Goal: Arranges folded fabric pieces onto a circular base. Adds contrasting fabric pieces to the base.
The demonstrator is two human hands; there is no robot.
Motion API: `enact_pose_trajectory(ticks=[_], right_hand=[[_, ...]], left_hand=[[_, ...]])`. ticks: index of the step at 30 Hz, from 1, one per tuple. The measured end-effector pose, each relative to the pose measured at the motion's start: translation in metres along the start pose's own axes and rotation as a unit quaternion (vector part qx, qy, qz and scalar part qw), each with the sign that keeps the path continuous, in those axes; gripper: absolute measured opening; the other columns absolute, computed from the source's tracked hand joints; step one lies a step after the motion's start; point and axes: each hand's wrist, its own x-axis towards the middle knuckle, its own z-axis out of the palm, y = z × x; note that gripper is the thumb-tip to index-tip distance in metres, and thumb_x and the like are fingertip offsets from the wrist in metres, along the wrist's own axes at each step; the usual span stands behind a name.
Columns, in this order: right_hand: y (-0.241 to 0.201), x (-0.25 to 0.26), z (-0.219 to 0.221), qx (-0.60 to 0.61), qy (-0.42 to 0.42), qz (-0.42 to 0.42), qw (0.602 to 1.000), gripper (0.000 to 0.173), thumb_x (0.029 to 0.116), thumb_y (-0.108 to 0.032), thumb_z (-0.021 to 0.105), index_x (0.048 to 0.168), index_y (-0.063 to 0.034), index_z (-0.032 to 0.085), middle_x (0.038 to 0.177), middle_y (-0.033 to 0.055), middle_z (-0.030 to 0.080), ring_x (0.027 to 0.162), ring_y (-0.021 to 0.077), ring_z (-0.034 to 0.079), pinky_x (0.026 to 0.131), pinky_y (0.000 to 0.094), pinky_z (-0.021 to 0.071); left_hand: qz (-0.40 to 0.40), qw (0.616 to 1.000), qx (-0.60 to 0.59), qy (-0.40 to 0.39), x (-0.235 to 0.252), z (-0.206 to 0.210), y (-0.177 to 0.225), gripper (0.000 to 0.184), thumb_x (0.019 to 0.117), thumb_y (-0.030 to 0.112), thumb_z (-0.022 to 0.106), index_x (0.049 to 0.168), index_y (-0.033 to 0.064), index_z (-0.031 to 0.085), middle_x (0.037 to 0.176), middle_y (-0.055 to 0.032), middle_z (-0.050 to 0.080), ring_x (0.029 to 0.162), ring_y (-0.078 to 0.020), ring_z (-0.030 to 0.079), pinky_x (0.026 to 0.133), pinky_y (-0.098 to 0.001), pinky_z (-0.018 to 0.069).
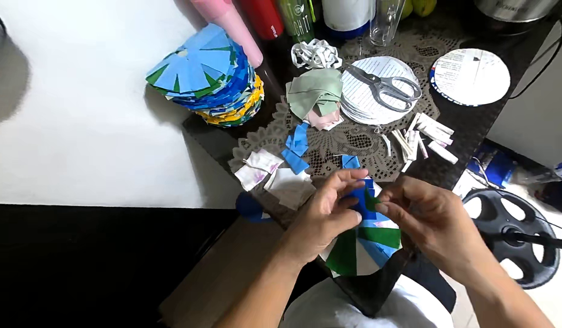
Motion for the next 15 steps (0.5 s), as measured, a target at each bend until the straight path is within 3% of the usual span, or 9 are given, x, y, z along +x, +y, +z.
enact_pose_trajectory(ticks=[2,4,6,8,10,12,15], right_hand=[[-0.006,0.001,-0.010,-0.039,-0.057,-0.003,0.998,0.013,0.0981,-0.015,0.063,0.097,-0.0061,0.073,0.088,-0.0047,0.070,0.081,-0.0064,0.063,0.076,0.0105,0.0525],[-0.010,0.000,-0.014,-0.104,-0.070,-0.018,0.992,0.014,0.0963,-0.018,0.063,0.095,-0.0086,0.074,0.085,-0.0025,0.070,0.078,-0.0032,0.064,0.073,0.0130,0.0530],[-0.015,0.000,-0.015,-0.164,-0.053,-0.045,0.984,0.012,0.0930,-0.017,0.064,0.092,-0.0092,0.074,0.083,0.0013,0.071,0.077,0.0045,0.067,0.072,0.0186,0.0552],[-0.029,0.000,-0.017,-0.202,-0.058,-0.046,0.977,0.009,0.0895,-0.008,0.067,0.090,-0.0036,0.075,0.081,0.0097,0.072,0.075,0.0186,0.070,0.071,0.0317,0.0582],[-0.039,0.001,-0.019,-0.223,-0.079,-0.037,0.971,0.009,0.0902,-0.003,0.067,0.091,0.0019,0.075,0.083,0.0162,0.073,0.078,0.0288,0.073,0.073,0.0413,0.0596],[-0.039,-0.001,-0.019,-0.228,-0.092,-0.034,0.969,0.011,0.0931,-0.003,0.066,0.092,0.0034,0.075,0.084,0.0176,0.073,0.079,0.0323,0.073,0.075,0.0448,0.0595],[-0.037,-0.003,-0.020,-0.221,-0.098,-0.045,0.969,0.013,0.0951,-0.004,0.064,0.092,0.0039,0.074,0.084,0.0183,0.073,0.081,0.0346,0.072,0.076,0.0475,0.0589]], left_hand=[[0.019,0.997,-0.040,-0.060,0.003,-0.003,-0.004,0.060,0.0881,0.010,0.058,0.145,-0.0004,0.044,0.147,-0.0120,0.053,0.136,-0.0181,0.052,0.111,-0.0344,0.0449],[0.037,0.989,-0.081,-0.116,0.004,0.000,-0.004,0.060,0.0909,0.016,0.066,0.144,-0.0034,0.046,0.144,-0.0080,0.056,0.132,-0.0139,0.054,0.109,-0.0326,0.0460],[0.022,0.990,-0.083,-0.114,0.002,0.009,0.003,0.047,0.0866,0.004,0.070,0.131,-0.0047,0.057,0.123,-0.0014,0.066,0.113,-0.0060,0.063,0.098,-0.0268,0.0524],[-0.005,0.996,-0.038,-0.079,0.000,0.016,0.009,0.023,0.0863,-0.007,0.067,0.109,-0.0034,0.064,0.098,0.0025,0.069,0.090,-0.0002,0.065,0.083,-0.0209,0.0557],[-0.004,0.997,0.034,-0.065,0.001,0.015,0.008,0.012,0.0895,-0.008,0.064,0.101,-0.0054,0.066,0.088,-0.0009,0.068,0.080,-0.0012,0.064,0.076,-0.0202,0.0550],[0.003,0.989,0.137,-0.059,0.001,0.016,0.010,0.016,0.0909,-0.010,0.060,0.105,-0.0107,0.068,0.093,-0.0131,0.070,0.083,-0.0109,0.065,0.079,-0.0275,0.0547],[0.044,0.989,0.104,-0.099,0.000,0.017,0.004,0.040,0.0875,-0.015,0.051,0.126,-0.0146,0.060,0.126,-0.0231,0.065,0.114,-0.0207,0.064,0.097,-0.0350,0.0515]])
